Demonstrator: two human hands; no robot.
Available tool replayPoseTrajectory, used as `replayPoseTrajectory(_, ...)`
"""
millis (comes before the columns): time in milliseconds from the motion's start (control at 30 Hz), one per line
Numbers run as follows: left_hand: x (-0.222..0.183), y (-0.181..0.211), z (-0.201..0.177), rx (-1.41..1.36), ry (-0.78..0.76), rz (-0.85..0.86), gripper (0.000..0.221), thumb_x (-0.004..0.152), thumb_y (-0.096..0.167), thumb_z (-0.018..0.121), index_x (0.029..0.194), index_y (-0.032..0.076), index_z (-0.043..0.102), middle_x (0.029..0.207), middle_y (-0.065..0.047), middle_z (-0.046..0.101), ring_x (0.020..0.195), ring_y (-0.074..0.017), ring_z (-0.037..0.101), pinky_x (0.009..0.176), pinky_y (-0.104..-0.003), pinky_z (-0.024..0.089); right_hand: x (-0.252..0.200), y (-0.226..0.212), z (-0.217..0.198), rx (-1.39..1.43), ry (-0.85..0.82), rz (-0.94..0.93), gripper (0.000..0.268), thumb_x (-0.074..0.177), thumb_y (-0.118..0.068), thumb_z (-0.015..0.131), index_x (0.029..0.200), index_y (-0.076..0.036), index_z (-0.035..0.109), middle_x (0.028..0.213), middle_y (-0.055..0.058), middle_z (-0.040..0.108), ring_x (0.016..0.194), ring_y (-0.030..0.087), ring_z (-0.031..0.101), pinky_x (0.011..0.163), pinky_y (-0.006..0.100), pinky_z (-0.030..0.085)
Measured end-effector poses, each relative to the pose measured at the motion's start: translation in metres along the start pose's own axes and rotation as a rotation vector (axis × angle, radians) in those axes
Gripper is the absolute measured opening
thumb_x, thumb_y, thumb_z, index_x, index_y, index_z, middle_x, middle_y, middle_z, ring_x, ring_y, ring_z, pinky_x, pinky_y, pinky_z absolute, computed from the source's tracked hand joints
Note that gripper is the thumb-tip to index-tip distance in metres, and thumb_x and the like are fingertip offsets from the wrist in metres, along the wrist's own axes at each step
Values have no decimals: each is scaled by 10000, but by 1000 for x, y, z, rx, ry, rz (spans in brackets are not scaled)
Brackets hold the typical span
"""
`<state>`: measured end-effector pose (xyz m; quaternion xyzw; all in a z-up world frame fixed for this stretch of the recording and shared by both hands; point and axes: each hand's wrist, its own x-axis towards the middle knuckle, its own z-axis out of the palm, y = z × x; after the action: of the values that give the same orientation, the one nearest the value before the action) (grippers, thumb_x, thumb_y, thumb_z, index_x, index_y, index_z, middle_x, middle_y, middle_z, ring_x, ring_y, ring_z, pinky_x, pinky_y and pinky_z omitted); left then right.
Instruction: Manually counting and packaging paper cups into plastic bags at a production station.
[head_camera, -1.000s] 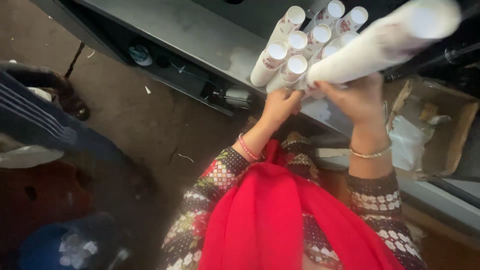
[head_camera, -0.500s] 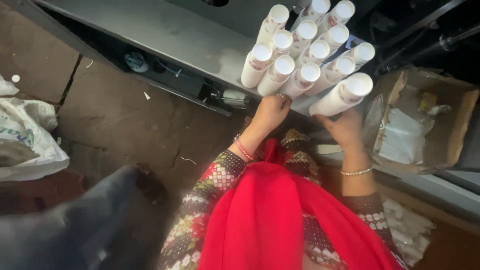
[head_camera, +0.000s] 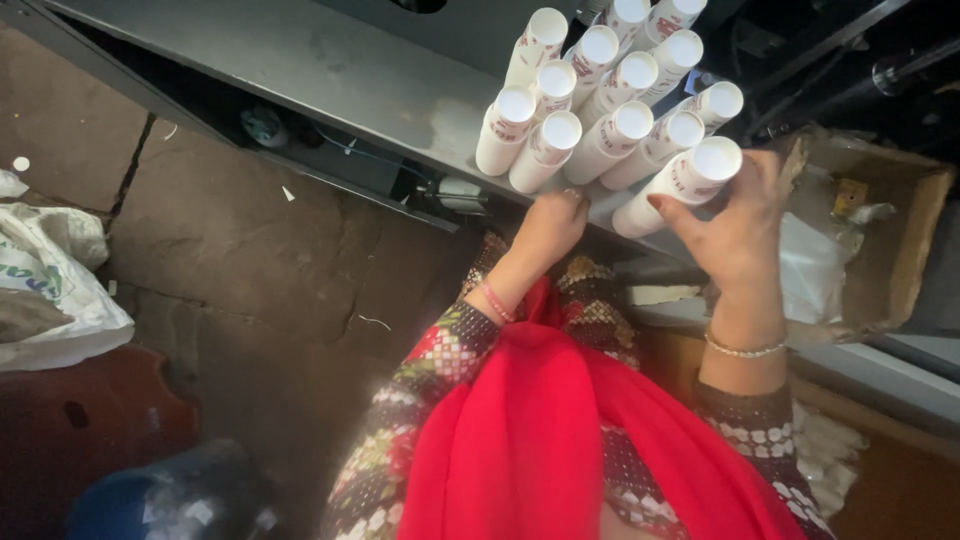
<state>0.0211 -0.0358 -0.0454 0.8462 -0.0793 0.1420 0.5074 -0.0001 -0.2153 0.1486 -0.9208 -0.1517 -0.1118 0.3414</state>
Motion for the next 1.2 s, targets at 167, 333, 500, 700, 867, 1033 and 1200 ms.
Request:
replayPoseTrajectory(167,-19,8,-47,-80,16,-51,186,916,157,616,963,16,728,896,-240,695,879,-426,686,769,-492,539,0,-9,30,163,-26,-2,585,798,-74,946,1260,-3,593,1197,108,678,1098,186,687,944,328,575)
replayPoseTrajectory(333,-16,13,-62,-199,-1,-169,242,928,245,656,943,31,768,798,-180,729,748,-316,728,699,-403,558,18,-21,49,363,-46,-147,583,851,-21,919,1319,-2,572,1274,113,643,1171,180,656,1015,325,565)
replayPoseTrajectory(500,-10,14,-57,-428,-46,-340,396,968,374,671,876,7,788,695,-85,755,657,-160,730,657,-311,568,27,-26,54,325,-83,-161,589,852,-4,924,1327,4,577,1272,117,651,1188,187,670,1023,335,582)
replayPoseTrajectory(700,-2,14,-50,-635,-33,-354,473,922,449,670,940,-11,778,770,-61,772,666,-110,758,627,-258,581,31,-20,54,297,-112,-99,572,846,-10,919,1309,-1,584,1234,106,696,1141,190,712,970,331,597)
replayPoseTrajectory(867,1,26,-58,-669,-26,-345,393,926,368,649,876,-5,764,705,-67,739,628,-127,727,610,-274,570,34,-26,53,246,-123,-102,552,849,-23,916,1293,4,589,1217,114,689,1103,185,707,915,325,598)
replayPoseTrajectory(1033,7,32,-58,-530,-42,-374,457,941,377,614,702,10,744,572,-64,691,569,-134,699,611,-277,553,38,-32,49,171,-126,-114,536,838,-46,931,1258,3,601,1184,108,688,1065,181,710,882,321,609)
replayPoseTrajectory(1200,-3,39,-69,-455,-29,-369,517,961,438,619,703,0,712,564,-58,649,545,-141,635,577,-290,517,28,-30,5,154,-25,-254,521,914,-70,951,1288,4,597,1213,101,689,1090,191,706,958,318,605)
